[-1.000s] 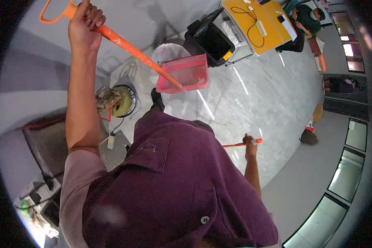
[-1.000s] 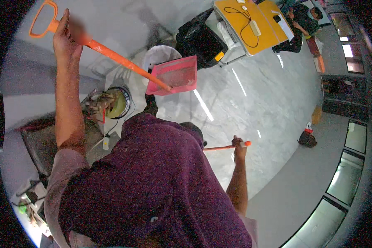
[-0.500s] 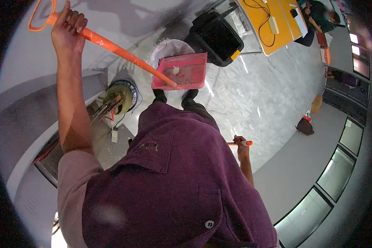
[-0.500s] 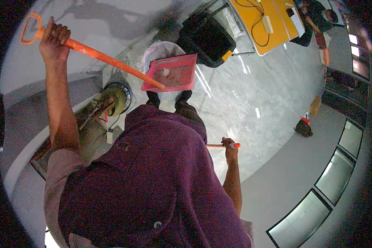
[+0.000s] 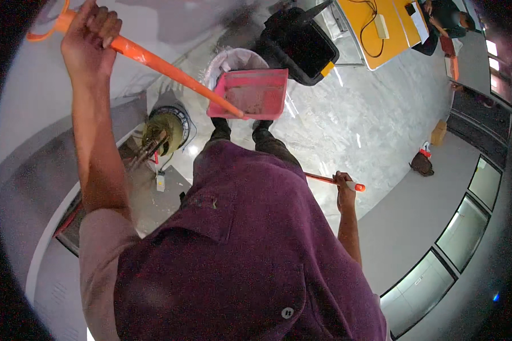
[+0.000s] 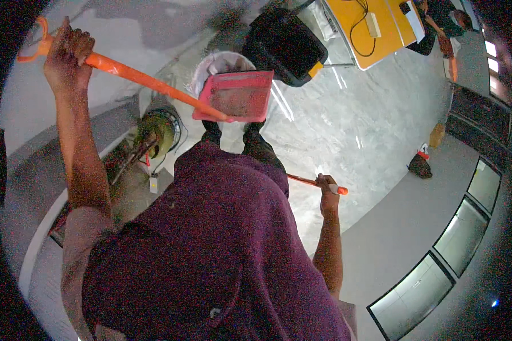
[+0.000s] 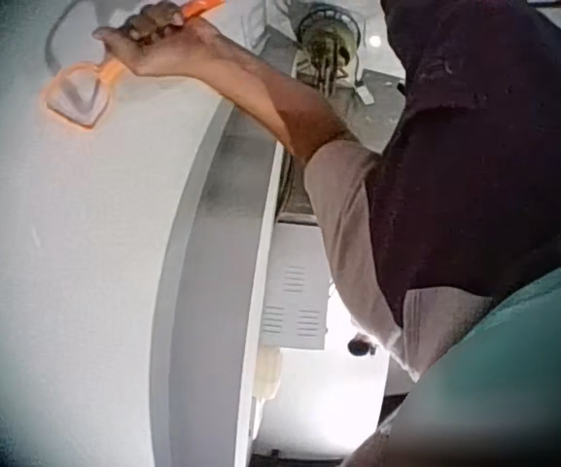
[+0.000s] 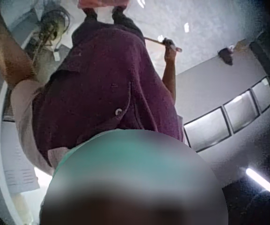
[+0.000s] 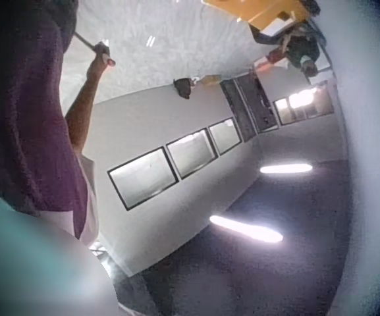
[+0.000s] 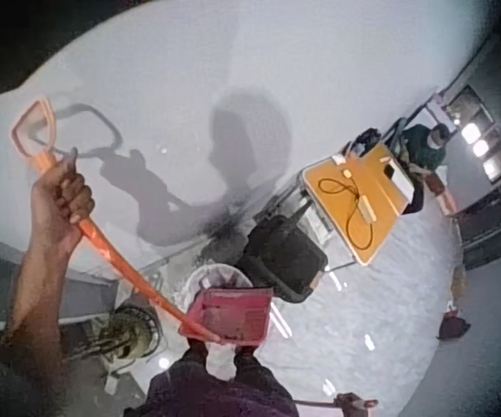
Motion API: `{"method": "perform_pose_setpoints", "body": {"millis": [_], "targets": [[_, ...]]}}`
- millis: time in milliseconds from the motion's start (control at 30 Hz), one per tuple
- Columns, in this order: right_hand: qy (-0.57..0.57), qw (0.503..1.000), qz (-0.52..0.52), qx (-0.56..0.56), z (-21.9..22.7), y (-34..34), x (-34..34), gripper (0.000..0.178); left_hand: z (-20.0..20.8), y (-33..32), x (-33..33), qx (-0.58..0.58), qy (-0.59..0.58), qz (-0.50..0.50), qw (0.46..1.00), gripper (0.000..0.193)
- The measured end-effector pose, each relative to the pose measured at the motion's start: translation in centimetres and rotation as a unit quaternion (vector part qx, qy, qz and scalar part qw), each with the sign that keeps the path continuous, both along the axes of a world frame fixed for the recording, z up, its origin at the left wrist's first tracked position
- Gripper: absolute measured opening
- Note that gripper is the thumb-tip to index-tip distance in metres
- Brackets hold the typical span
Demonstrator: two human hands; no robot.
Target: The person sweeps the floor using a broom and a dustpan to collect debris from around the equipment before emptying the dustpan into a trash bin.
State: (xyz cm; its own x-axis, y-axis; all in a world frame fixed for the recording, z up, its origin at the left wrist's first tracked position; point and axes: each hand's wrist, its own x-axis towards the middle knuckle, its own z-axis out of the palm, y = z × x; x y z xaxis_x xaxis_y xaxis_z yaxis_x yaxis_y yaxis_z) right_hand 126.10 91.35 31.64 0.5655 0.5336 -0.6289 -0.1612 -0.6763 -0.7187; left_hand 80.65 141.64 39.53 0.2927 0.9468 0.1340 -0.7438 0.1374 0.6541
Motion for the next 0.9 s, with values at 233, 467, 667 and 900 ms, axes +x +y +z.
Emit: {"method": "perform_pose_setpoints", "body": {"millis": [233,467,667,900], "targets": [[-0.008,0.999,-0.019,0.032,-1.7,-1.6,0.5,0.016,-2.0,-1.1,6.5,0.024,0.201,0.254,0.946,0.016],[-0.023,0.999,-0.035,0.003,-1.2,-2.5,-1.0,0.014,-6.0,-7.6,10.0,-0.159,0.148,0.152,0.964,0.034],[-0.066,0.997,-0.018,-0.028,-0.5,-3.4,-1.1,0.026,-5.3,-6.4,10.7,-0.183,0.167,0.209,0.946,0.031],[-0.070,0.997,-0.005,-0.014,-0.6,-4.0,-1.2,0.018,-7.8,-7.6,9.6,-0.206,0.144,0.182,0.951,0.027]]}}
